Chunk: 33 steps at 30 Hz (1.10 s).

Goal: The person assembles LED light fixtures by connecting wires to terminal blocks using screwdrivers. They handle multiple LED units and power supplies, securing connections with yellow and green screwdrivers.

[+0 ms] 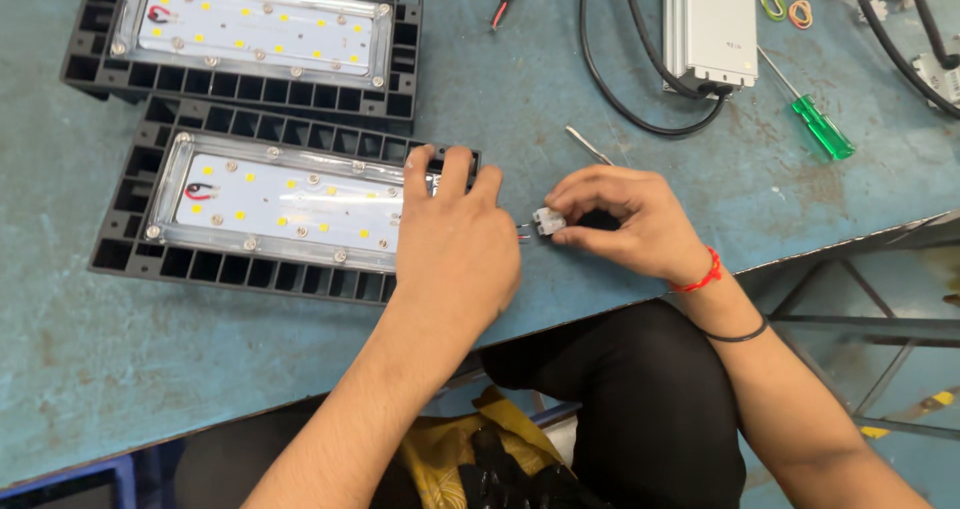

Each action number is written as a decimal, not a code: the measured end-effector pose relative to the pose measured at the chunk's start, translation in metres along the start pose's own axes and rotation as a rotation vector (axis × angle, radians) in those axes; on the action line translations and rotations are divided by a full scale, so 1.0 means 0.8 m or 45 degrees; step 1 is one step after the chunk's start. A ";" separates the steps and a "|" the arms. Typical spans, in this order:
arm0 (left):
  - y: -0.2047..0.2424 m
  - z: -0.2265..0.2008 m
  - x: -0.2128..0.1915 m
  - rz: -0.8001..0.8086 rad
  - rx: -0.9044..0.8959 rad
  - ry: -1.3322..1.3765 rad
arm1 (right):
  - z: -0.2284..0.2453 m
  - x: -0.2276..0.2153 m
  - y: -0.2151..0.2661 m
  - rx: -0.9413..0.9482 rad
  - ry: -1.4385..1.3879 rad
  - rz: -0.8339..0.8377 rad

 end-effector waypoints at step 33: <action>-0.016 -0.018 0.006 0.320 -0.085 0.036 | -0.005 0.000 0.009 -0.007 -0.003 0.058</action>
Point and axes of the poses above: each hand's wrist, its own y-axis away from the middle knuckle, its own x-axis out of the palm, z = x × y, the point moved 6 cm from there along -y, towards the middle knuckle
